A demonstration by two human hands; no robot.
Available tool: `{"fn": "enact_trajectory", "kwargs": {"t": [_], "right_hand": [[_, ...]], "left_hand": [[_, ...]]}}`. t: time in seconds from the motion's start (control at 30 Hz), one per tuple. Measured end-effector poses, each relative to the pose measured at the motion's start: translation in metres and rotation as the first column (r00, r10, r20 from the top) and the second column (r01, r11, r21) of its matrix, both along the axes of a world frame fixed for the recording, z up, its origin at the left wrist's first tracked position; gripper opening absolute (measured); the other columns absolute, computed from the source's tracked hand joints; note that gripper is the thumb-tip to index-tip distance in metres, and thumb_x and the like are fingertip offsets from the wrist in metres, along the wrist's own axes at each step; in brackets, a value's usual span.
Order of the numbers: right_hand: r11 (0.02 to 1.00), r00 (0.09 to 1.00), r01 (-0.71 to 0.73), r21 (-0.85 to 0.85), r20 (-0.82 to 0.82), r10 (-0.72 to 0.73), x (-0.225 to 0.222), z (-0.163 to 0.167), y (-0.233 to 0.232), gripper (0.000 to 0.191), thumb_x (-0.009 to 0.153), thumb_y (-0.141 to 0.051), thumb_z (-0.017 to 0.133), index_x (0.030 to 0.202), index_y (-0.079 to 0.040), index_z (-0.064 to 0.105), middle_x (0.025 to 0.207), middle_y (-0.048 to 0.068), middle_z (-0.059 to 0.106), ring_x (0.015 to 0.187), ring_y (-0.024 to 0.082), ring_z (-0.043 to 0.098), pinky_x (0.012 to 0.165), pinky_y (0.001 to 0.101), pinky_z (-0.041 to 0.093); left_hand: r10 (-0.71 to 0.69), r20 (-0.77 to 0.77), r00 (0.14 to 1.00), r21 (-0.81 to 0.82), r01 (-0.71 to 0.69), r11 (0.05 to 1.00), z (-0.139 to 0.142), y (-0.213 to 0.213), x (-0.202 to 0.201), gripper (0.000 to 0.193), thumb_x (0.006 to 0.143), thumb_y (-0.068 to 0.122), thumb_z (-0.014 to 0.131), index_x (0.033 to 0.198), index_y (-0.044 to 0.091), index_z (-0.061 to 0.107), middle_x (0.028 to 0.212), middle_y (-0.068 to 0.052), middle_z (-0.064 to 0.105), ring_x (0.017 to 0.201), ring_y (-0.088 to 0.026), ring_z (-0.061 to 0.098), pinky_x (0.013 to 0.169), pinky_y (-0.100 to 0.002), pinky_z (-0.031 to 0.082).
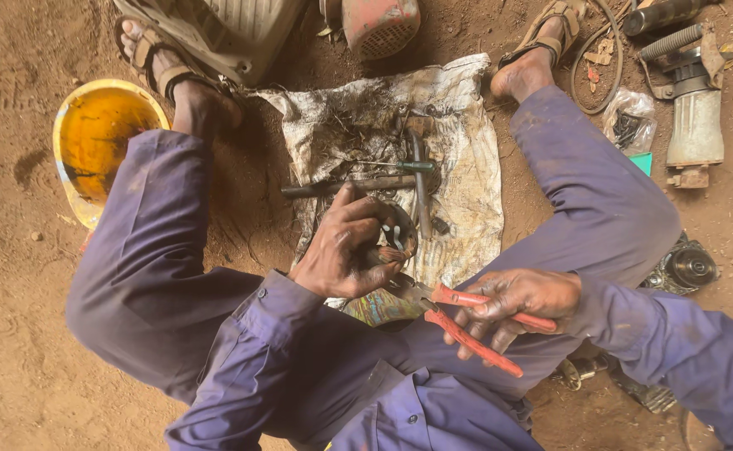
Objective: The person sits on the ground and uses pliers and a hammer to disassemble and adjust a small mechanical component. They remove a ring-like part, place it aside, and continue manipulating the component with tools.
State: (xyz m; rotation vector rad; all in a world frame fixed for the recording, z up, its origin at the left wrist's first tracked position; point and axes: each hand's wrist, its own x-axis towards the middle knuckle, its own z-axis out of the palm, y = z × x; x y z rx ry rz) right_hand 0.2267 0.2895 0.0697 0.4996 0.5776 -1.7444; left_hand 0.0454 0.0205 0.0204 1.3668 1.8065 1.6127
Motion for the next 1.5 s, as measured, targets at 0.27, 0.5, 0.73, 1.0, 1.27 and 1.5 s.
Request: {"fn": "enact_trajectory", "kwargs": {"t": [0.27,0.5,0.73,1.0,1.27,1.5], "right_hand": [[0.990,0.970,0.143,-0.004,0.200,-0.140,0.004,0.006,-0.016,0.055,0.100,-0.026,0.049,0.137,0.014,0.047,0.123,0.030,0.067,0.108,0.039,0.072,0.086,0.0507,0.064],[0.985,0.957,0.162,0.054,0.235,-0.170,0.014,0.004,-0.021,0.050,0.102,-0.030,0.048,0.129,0.011,0.053,0.111,0.028,0.069,0.094,0.037,0.074,0.072,0.0503,0.064],[0.948,0.926,0.306,0.085,0.206,-0.317,0.029,0.002,-0.045,0.042,0.107,-0.032,0.053,0.124,0.006,0.056,0.093,0.019,0.068,0.069,0.026,0.068,0.055,0.0372,0.058],[0.890,0.969,0.249,0.382,-0.096,-0.230,0.045,-0.021,-0.070,0.039,0.101,-0.035,0.054,0.113,0.002,0.061,0.080,0.011,0.066,0.059,0.018,0.064,0.047,0.0317,0.055],[0.474,0.653,0.523,0.709,-0.690,0.311,0.027,-0.101,-0.131,0.029,0.102,-0.029,0.057,0.112,-0.003,0.064,0.072,0.013,0.058,0.061,0.023,0.058,0.055,0.0383,0.049],[0.286,0.417,0.733,0.617,-0.740,0.527,0.012,-0.150,-0.146,0.029,0.103,-0.028,0.057,0.105,0.001,0.059,0.083,0.017,0.059,0.072,0.034,0.061,0.066,0.0466,0.051]], "left_hand": [[-0.044,0.005,0.999,0.094,0.044,0.995,0.001,-0.001,-0.003,0.028,0.063,0.023,0.081,0.074,0.007,0.061,0.108,-0.011,0.067,0.095,-0.033,0.050,0.086,-0.048,0.039],[-0.070,-0.013,0.997,0.063,0.071,0.995,-0.001,0.001,0.005,0.026,0.066,0.019,0.081,0.077,0.009,0.060,0.109,-0.008,0.067,0.102,-0.033,0.056,0.096,-0.050,0.042],[0.001,-0.005,1.000,-0.013,-0.001,1.000,-0.006,0.005,0.006,0.019,0.064,0.017,0.077,0.076,0.009,0.065,0.101,-0.008,0.070,0.093,-0.031,0.053,0.087,-0.043,0.042],[0.430,-0.036,0.902,-0.137,-0.431,0.892,-0.022,0.008,0.009,0.012,0.079,0.015,0.069,0.071,0.007,0.067,0.090,-0.009,0.074,0.083,-0.020,0.058,0.083,-0.039,0.043],[0.465,0.884,-0.058,-0.430,-0.496,0.755,-0.035,0.003,-0.006,0.023,0.094,0.013,0.067,0.101,-0.009,0.068,0.096,-0.015,0.073,0.071,-0.018,0.074,0.055,-0.032,0.063],[0.424,0.898,-0.121,-0.423,-0.505,0.752,-0.037,-0.003,-0.011,0.030,0.095,0.018,0.067,0.113,-0.005,0.067,0.098,-0.015,0.073,0.067,-0.024,0.073,0.043,-0.028,0.046]]}}
